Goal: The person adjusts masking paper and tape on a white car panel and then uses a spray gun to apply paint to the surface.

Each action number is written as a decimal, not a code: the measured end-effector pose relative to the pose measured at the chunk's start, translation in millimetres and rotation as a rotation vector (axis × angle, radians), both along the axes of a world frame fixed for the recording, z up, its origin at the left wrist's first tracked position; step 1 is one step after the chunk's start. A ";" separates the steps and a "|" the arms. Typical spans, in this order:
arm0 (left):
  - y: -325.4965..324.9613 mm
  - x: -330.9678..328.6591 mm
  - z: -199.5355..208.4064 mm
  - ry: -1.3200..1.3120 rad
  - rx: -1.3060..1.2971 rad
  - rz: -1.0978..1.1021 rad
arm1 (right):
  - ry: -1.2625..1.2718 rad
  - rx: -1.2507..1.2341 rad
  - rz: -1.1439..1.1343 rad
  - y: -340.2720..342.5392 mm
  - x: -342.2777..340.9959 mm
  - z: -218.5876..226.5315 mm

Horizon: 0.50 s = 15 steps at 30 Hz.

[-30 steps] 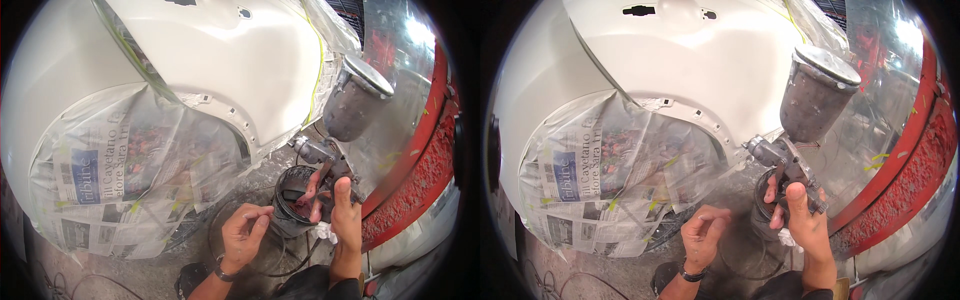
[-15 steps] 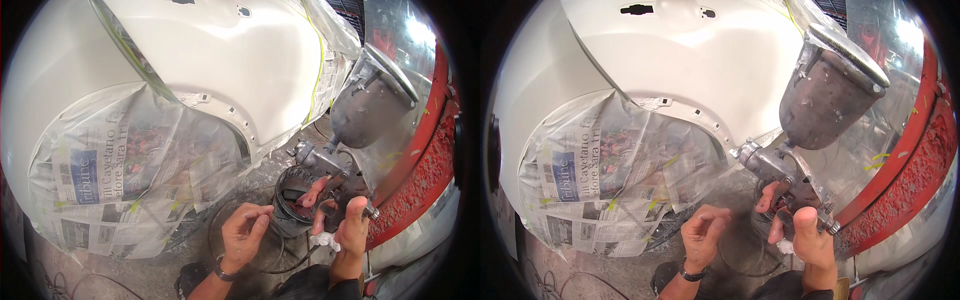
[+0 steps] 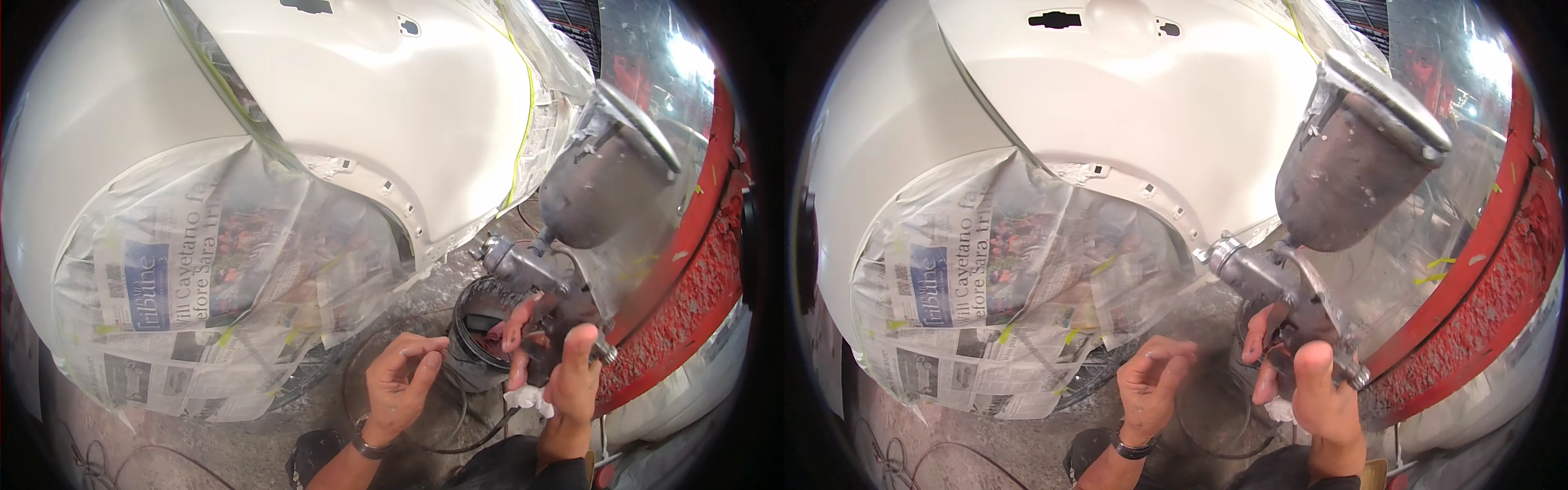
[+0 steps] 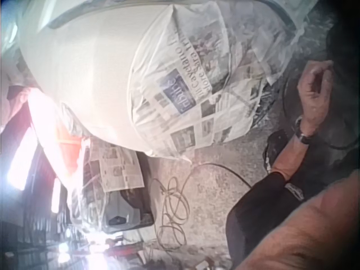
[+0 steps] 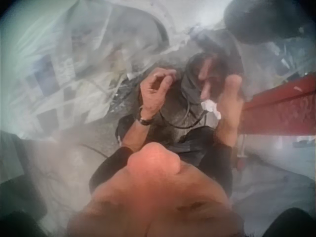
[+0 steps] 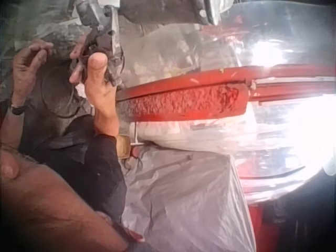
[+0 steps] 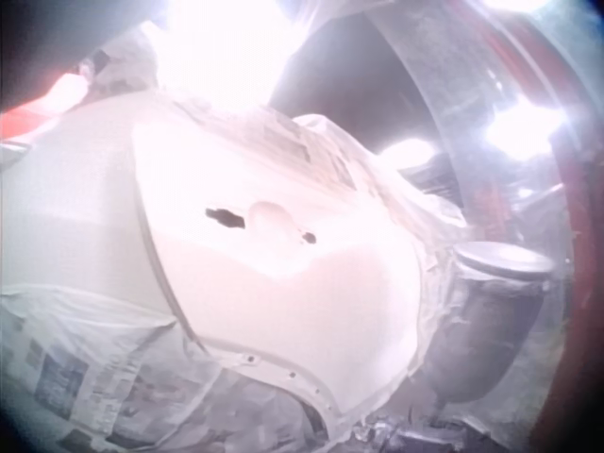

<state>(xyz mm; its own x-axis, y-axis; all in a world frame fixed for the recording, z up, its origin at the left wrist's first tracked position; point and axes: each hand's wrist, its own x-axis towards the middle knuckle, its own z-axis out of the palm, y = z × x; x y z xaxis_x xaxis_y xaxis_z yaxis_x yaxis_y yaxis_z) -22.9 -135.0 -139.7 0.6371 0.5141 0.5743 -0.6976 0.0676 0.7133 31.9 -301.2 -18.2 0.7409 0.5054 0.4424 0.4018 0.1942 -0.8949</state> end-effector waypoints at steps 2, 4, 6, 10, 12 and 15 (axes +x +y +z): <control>-0.9 0.4 0.4 -0.004 -0.007 -0.012 | -0.029 0.015 0.002 -1.3 -13.2 3.1; -1.1 -0.6 1.8 -0.005 -0.010 -0.015 | -0.002 0.014 -0.008 -0.3 -21.4 6.0; -0.9 -1.8 3.4 -0.001 -0.013 -0.018 | -0.028 0.026 0.021 -1.6 -22.1 1.9; 0.5 -2.4 2.7 -0.008 0.000 -0.011 | -0.053 -0.013 -0.021 1.2 -19.8 6.2; -0.5 -4.1 4.9 -0.003 -0.010 -0.012 | -0.049 -0.041 -0.013 1.7 -15.7 7.4; -0.5 -4.9 5.4 -0.007 -0.018 -0.019 | -0.052 -0.074 -0.011 3.6 -17.1 10.6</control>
<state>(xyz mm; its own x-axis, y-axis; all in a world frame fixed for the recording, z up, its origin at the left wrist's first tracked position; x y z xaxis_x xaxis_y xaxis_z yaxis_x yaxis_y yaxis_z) -27.7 -135.5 -134.3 0.6430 0.5122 0.5694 -0.7007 0.0934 0.7073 14.9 -297.6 -7.6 0.7235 0.5304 0.4419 0.4499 0.1233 -0.8845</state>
